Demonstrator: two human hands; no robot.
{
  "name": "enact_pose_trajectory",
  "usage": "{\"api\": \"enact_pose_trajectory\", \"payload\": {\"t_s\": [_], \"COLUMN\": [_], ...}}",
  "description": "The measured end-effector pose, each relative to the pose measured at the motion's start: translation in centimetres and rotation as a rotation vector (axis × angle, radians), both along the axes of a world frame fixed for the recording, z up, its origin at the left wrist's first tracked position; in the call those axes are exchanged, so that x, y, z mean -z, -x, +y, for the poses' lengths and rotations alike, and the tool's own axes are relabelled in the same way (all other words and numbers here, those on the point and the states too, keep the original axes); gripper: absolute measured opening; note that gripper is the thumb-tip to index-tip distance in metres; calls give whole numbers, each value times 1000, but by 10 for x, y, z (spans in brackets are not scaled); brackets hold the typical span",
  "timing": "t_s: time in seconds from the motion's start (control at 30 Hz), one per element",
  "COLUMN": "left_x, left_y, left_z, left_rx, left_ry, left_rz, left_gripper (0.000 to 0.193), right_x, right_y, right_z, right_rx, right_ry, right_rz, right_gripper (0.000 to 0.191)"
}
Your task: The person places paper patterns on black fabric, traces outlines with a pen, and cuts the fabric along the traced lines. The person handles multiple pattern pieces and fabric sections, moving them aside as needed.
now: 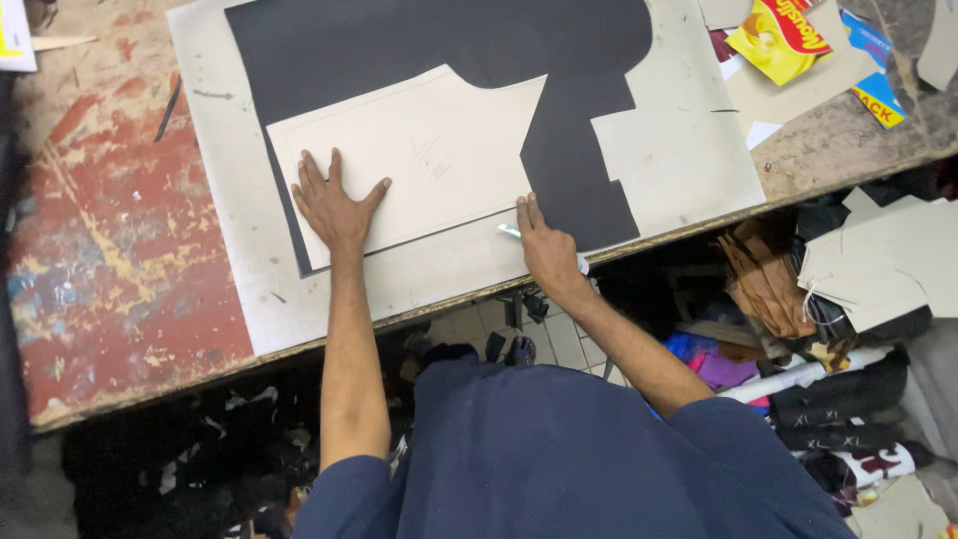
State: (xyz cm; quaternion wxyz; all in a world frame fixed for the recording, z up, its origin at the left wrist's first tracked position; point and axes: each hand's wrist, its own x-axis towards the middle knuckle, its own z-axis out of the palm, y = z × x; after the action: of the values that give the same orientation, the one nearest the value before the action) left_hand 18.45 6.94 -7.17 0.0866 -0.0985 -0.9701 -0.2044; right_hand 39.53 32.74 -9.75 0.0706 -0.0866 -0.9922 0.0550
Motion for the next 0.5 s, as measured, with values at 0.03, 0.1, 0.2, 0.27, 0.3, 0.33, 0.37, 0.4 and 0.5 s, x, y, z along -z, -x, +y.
{"api": "enact_pose_trajectory", "payload": {"t_s": [0.03,0.1,0.2,0.27,0.3,0.33,0.37,0.4,0.5], "left_x": [0,1,-1,-6,-8,-11,-12,-14,-20], "left_y": [3,10,23,39,47,54,56,59,72], "left_z": [-2,-4,-8,-7,-7,-7,-10,-12,-14], "left_rx": [11,21,40,80,120,155,189,200,236], "left_ry": [1,15,86,136,156,182,211,242,285], "left_rz": [-9,-52,-149,-170,-139,-125,-119,-185,-311], "left_gripper": [108,107,108,110,112,115,117,117,116], "right_x": [1,2,-2,-8,-11,-15,-19,-24,-43], "right_y": [-1,-1,3,7,10,12,12,14,24], "right_z": [-3,-9,-14,-17,-18,-21,-22,-24,-26], "right_rx": [20,52,71,48,35,83,129,173,178], "right_ry": [28,79,83,26,-2,56,117,175,234], "right_rz": [-6,-19,-48,114,189,87,-23,-127,-87], "right_gripper": [58,60,65,66,66,67,68,69,67]}}
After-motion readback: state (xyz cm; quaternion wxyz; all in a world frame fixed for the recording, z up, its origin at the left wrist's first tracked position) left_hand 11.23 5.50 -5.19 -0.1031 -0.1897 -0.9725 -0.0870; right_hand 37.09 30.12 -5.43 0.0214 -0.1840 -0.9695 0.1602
